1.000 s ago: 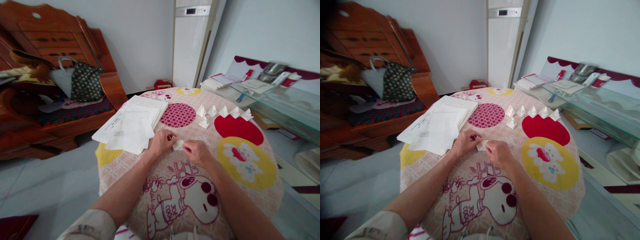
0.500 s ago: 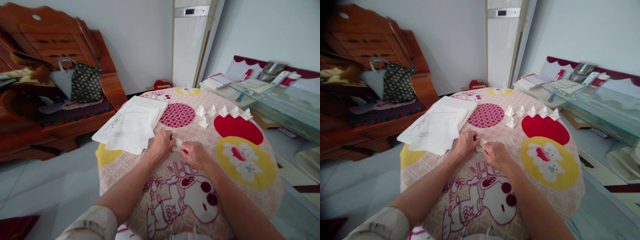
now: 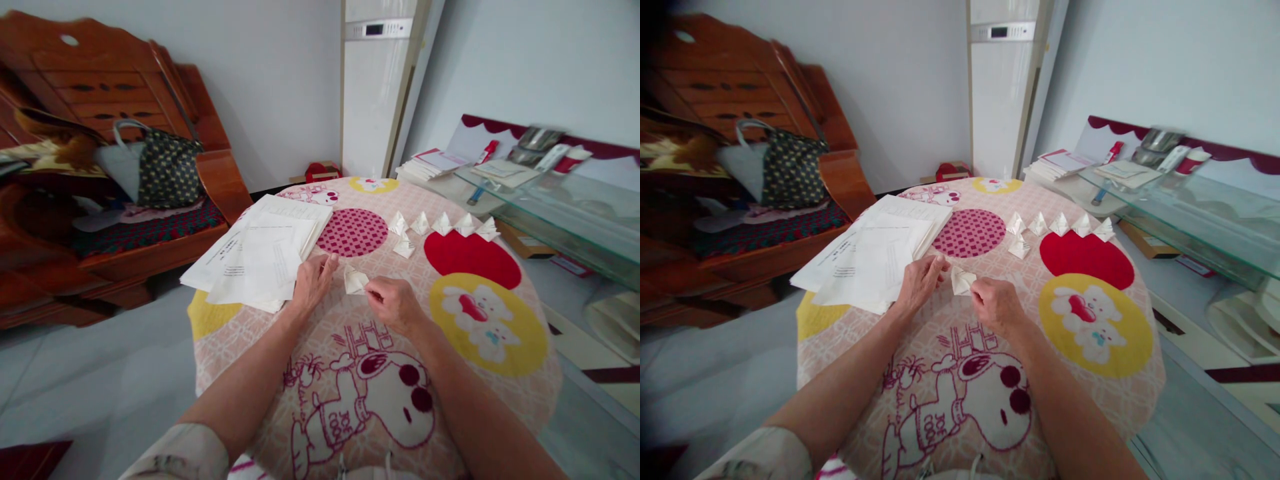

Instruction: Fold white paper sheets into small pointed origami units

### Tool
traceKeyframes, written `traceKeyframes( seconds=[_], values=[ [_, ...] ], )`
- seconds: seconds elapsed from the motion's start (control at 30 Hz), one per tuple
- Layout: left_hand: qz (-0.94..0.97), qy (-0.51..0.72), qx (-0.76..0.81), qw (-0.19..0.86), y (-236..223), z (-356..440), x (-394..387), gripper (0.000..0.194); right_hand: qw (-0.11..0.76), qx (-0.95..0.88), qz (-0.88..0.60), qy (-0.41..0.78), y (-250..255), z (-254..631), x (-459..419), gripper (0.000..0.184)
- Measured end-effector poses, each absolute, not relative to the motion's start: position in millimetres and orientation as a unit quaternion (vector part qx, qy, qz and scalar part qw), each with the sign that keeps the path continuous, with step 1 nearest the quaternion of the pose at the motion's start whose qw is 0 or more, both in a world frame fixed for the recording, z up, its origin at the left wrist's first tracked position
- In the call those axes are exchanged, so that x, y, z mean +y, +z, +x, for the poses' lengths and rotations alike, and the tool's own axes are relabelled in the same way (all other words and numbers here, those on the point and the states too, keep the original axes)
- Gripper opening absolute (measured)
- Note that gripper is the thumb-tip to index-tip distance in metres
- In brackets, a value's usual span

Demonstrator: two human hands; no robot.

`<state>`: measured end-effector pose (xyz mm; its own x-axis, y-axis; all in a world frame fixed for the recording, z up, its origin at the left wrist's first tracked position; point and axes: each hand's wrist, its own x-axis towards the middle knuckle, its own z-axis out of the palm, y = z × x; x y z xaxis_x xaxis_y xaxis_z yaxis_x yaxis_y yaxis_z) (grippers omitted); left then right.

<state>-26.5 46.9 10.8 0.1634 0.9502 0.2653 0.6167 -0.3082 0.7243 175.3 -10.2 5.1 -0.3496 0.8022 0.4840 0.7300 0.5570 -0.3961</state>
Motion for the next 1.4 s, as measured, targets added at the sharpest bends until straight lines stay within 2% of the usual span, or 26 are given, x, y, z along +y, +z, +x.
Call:
traceKeyframes(
  seconds=[0.13, 0.3, 0.4, 0.5, 0.6, 0.73, 0.93, 1.4],
  values=[
    [0.736, 0.337, 0.527, 0.26, 8, -23, 48, 0.052, 0.375, -0.773, -0.511, 0.021, 10, 184, -7, 0.018],
    [0.782, 0.267, 0.521, 0.215, 4, -19, 50, 0.042, 0.42, -0.642, -0.639, -0.052, 20, 222, 3, 0.019],
    [0.794, 0.242, 0.524, 0.192, 1, -19, 52, 0.039, 0.386, -0.571, -0.72, -0.078, 20, 248, 14, 0.019],
    [0.795, 0.234, 0.527, 0.188, 0, -19, 53, 0.036, 0.302, -0.542, -0.779, -0.088, 19, 267, 28, 0.022],
    [0.795, 0.232, 0.526, 0.194, -1, -21, 53, 0.031, 0.226, -0.543, -0.806, -0.071, 20, 277, 43, 0.025],
    [0.796, 0.232, 0.523, 0.2, -3, -22, 53, 0.024, 0.168, -0.555, -0.812, -0.061, 19, 283, 56, 0.028],
    [0.795, 0.236, 0.523, 0.196, -4, -21, 53, 0.02, 0.134, -0.561, -0.814, -0.074, 17, 284, 62, 0.028],
    [0.799, 0.226, 0.522, 0.193, -4, -21, 53, 0.018, 0.128, -0.568, -0.81, -0.063, 20, 283, 64, 0.028]
  ],
)
